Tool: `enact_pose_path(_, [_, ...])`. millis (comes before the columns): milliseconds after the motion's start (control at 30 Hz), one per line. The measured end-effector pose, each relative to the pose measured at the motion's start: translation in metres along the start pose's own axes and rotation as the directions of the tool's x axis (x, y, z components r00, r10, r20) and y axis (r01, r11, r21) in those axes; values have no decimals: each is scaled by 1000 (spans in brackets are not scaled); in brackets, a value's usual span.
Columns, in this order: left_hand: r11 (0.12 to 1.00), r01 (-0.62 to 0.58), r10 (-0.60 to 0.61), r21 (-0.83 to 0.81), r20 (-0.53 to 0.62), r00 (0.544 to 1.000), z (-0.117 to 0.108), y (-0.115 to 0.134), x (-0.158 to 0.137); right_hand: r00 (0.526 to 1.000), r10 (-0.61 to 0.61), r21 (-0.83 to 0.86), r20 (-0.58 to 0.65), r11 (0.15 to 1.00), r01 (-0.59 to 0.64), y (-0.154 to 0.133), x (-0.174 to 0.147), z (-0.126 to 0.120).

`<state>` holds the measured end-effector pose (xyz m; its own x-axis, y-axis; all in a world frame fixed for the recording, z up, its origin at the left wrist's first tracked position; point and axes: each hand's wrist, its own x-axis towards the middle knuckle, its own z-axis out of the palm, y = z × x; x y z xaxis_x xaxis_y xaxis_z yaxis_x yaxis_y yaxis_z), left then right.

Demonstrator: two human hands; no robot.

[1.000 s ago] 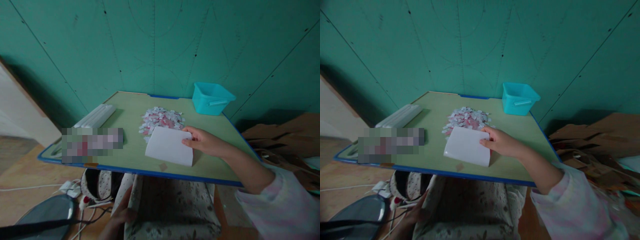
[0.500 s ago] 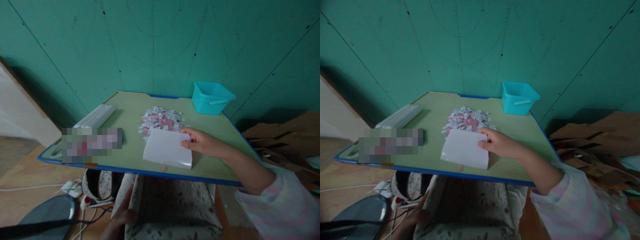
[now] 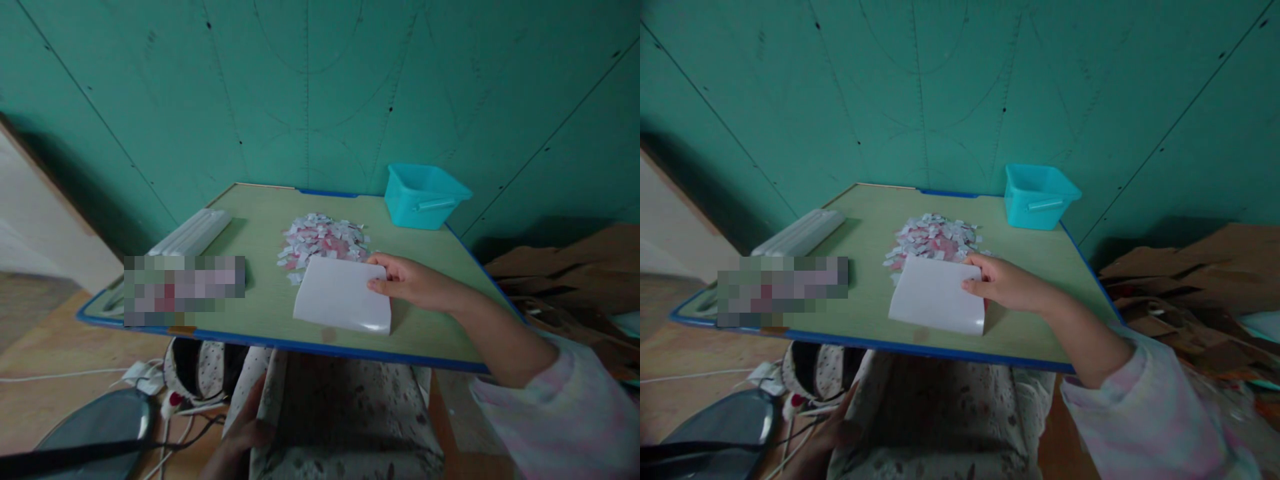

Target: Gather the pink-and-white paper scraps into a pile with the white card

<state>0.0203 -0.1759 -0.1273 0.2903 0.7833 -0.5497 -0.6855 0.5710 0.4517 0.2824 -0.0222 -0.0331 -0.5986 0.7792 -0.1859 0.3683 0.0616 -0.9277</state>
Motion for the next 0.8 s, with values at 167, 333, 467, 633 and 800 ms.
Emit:
enact_pose_path(167, [999, 32, -34, 18, 67, 997, -8, -3, 10, 1000, 7, -67, 26, 998, -6, -3, -5, -8])
enact_pose_path(333, [999, 31, -32, 5, 72, 997, -4, -4, 6, 1000, 27, -81, 14, 996, -26, -6, -8, -13])
enact_pose_path(467, [1000, 22, -24, 16, 100, 995, 2, -3, 5, 998, 55, -64, 26, 997, -53, -6, -7, -11])
enact_pose_path(633, [1000, -12, 11, 11, 73, 997, 0, -3, 6, 998, 62, -41, 31, 997, -61, -7, -8, -9])
enact_pose_path(800, [1000, 8, -8, 8, 105, 994, -4, -3, 7, 998, 53, -30, 37, 998, -52, -7, -8, -10])
